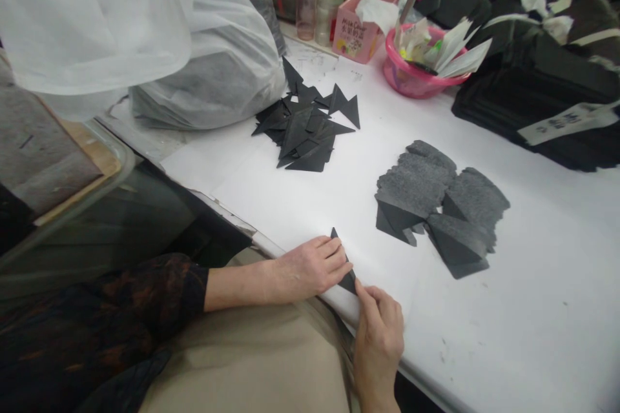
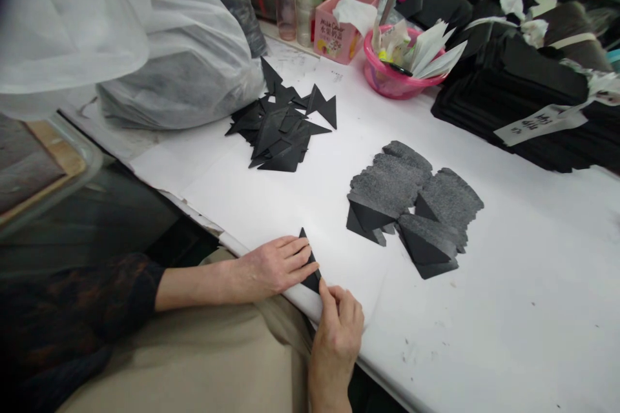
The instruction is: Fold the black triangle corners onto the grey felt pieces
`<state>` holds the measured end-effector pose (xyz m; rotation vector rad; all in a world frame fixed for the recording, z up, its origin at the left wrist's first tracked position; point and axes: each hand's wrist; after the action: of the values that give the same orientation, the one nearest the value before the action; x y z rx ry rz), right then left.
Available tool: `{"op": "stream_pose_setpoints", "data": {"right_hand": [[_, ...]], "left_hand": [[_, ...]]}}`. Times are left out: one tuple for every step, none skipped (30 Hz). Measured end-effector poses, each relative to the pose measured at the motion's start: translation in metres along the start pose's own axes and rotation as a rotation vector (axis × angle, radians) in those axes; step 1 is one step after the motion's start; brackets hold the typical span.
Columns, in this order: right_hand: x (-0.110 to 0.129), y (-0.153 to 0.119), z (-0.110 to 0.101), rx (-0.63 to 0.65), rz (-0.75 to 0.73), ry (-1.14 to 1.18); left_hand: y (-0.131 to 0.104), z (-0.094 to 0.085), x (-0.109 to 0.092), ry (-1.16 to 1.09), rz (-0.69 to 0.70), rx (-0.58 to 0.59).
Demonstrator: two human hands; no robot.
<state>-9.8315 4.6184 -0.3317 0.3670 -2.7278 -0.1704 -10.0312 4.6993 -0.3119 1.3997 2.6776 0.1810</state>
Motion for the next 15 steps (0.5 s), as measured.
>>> {"op": "stream_pose_setpoints", "data": {"right_hand": [[0.0010,-0.0012,0.0003,0.004,0.009,-0.009],[0.0019,-0.0022,0.0005,0.007,0.018,-0.016],[0.0027,-0.0031,0.0007,0.008,0.025,-0.022],[0.0032,-0.0040,0.0009,0.003,0.028,-0.025],[0.0035,-0.0048,0.0011,-0.009,0.030,-0.022],[0.0037,-0.0056,0.0014,-0.029,0.029,-0.015],[0.0036,-0.0064,0.0017,-0.057,0.029,-0.005],[0.0036,-0.0071,0.0021,-0.093,0.028,0.003],[0.0035,-0.0076,0.0025,-0.129,0.028,0.007],[0.0035,-0.0080,0.0028,-0.157,0.032,0.007],[0.0035,-0.0082,0.0030,-0.175,0.036,0.002],[0.0037,-0.0083,0.0031,-0.185,0.039,-0.004],[0.0039,-0.0082,0.0032,-0.189,0.039,-0.009],[0.0042,-0.0081,0.0032,-0.190,0.037,-0.013],[0.0044,-0.0079,0.0032,-0.189,0.034,-0.014]], "left_hand": [[0.0006,0.0014,-0.0006,0.002,0.006,0.001],[0.0013,0.0028,-0.0010,-0.002,0.018,0.002],[0.0019,0.0041,-0.0012,-0.010,0.037,0.003],[0.0023,0.0052,-0.0015,-0.020,0.058,0.001],[0.0026,0.0060,-0.0018,-0.029,0.075,-0.005],[0.0027,0.0065,-0.0022,-0.035,0.085,-0.010],[0.0026,0.0066,-0.0027,-0.037,0.086,-0.015],[0.0024,0.0062,-0.0034,-0.037,0.081,-0.020],[0.0021,0.0056,-0.0042,-0.036,0.075,-0.023],[0.0018,0.0048,-0.0051,-0.035,0.070,-0.023],[0.0015,0.0038,-0.0060,-0.036,0.068,-0.023],[0.0014,0.0029,-0.0068,-0.036,0.068,-0.023],[0.0013,0.0020,-0.0075,-0.034,0.070,-0.021],[0.0014,0.0013,-0.0081,-0.029,0.072,-0.018],[0.0017,0.0007,-0.0085,-0.020,0.075,-0.012]]}}
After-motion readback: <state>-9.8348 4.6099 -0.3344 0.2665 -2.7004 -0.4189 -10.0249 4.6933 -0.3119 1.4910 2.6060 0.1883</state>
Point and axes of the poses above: each hand's wrist, its own y-axis towards the middle knuckle, its own z-axis out of the palm, x = y × z, and after that the axes turned 8 degrees about x, right-handed
